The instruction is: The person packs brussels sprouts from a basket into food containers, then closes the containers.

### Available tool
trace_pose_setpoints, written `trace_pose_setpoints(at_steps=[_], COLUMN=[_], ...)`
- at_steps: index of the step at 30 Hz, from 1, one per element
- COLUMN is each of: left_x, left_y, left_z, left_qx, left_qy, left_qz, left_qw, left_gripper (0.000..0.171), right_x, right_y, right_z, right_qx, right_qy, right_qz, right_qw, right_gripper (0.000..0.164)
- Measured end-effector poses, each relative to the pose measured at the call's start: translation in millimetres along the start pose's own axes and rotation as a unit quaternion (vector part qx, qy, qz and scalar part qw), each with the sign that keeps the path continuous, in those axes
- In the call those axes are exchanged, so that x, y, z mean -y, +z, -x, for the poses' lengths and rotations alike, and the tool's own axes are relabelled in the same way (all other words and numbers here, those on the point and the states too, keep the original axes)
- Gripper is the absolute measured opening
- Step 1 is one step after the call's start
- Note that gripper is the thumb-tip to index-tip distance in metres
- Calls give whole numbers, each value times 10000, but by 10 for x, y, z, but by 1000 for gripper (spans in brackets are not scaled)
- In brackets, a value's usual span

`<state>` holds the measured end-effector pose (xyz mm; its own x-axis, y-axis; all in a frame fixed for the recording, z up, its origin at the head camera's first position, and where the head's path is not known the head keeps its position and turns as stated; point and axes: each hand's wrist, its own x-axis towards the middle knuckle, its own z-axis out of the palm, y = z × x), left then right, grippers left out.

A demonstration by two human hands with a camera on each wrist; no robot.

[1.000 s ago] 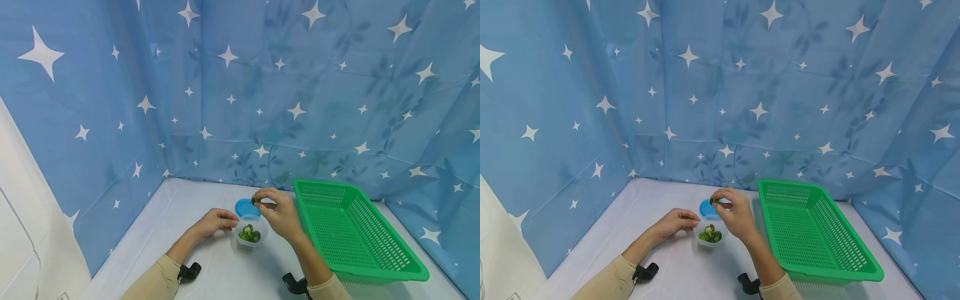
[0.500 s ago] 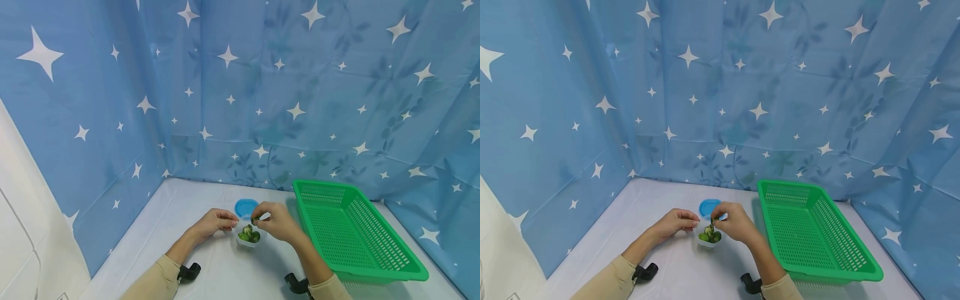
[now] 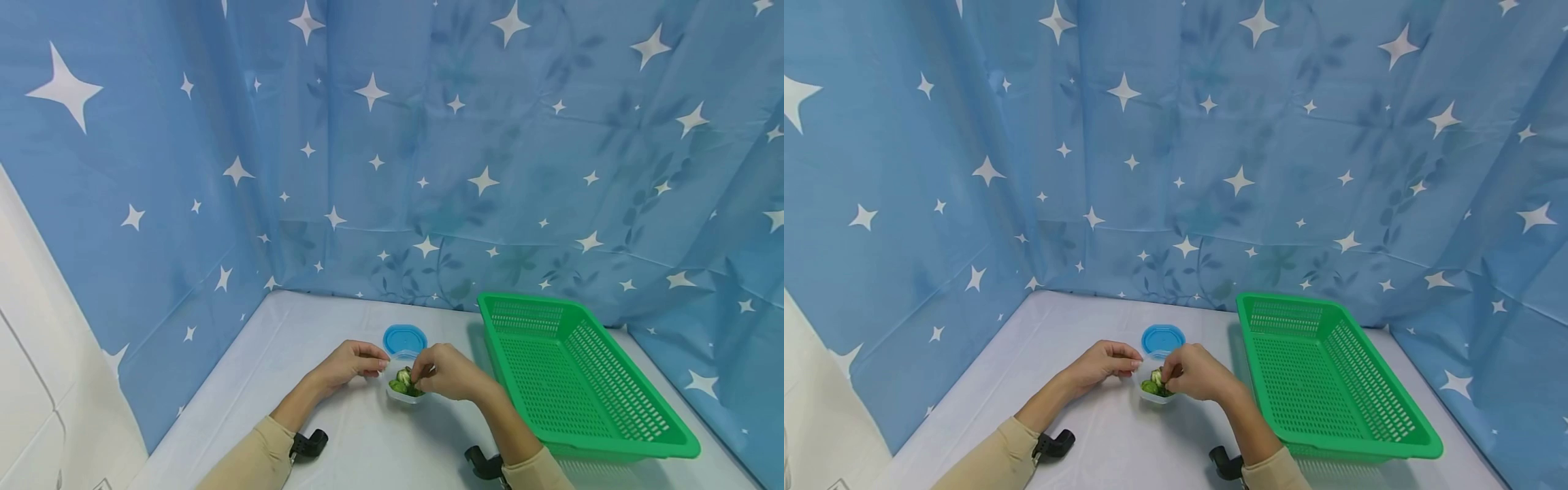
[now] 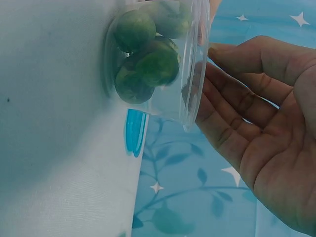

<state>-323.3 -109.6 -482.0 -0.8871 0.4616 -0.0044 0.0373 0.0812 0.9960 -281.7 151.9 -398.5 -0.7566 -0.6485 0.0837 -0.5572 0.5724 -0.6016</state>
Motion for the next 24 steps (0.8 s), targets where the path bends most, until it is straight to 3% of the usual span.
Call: trace_pose_setpoints(at_steps=[3, 7, 14, 19, 24], left_x=[-2, -1, 6, -16, -46], left_y=[-4, -4, 10, 10, 8], left_z=[4, 12, 4, -6, -31], left_qx=[-9, 23, 105, -12, -263], left_qy=[-30, 17, 10, -61, -16], left_qz=[-6, -74, -103, -52, -184], left_qw=[10000, 10000, 9999, 10000, 9995], left_gripper=[35, 37, 36, 34, 39], right_x=[-21, -51, -224, -384, -488], right_y=[25, 91, 216, 243, 236], right_z=[-22, -73, -180, -239, -274], right_qx=[-286, -1131, -2625, -3029, -2962], right_qy=[27, 97, 545, 875, 1172], right_qz=[78, -41, -795, -1445, -1943], right_qw=[9996, 9935, 9601, 9379, 9278], right_gripper=[10, 9, 19, 23, 27])
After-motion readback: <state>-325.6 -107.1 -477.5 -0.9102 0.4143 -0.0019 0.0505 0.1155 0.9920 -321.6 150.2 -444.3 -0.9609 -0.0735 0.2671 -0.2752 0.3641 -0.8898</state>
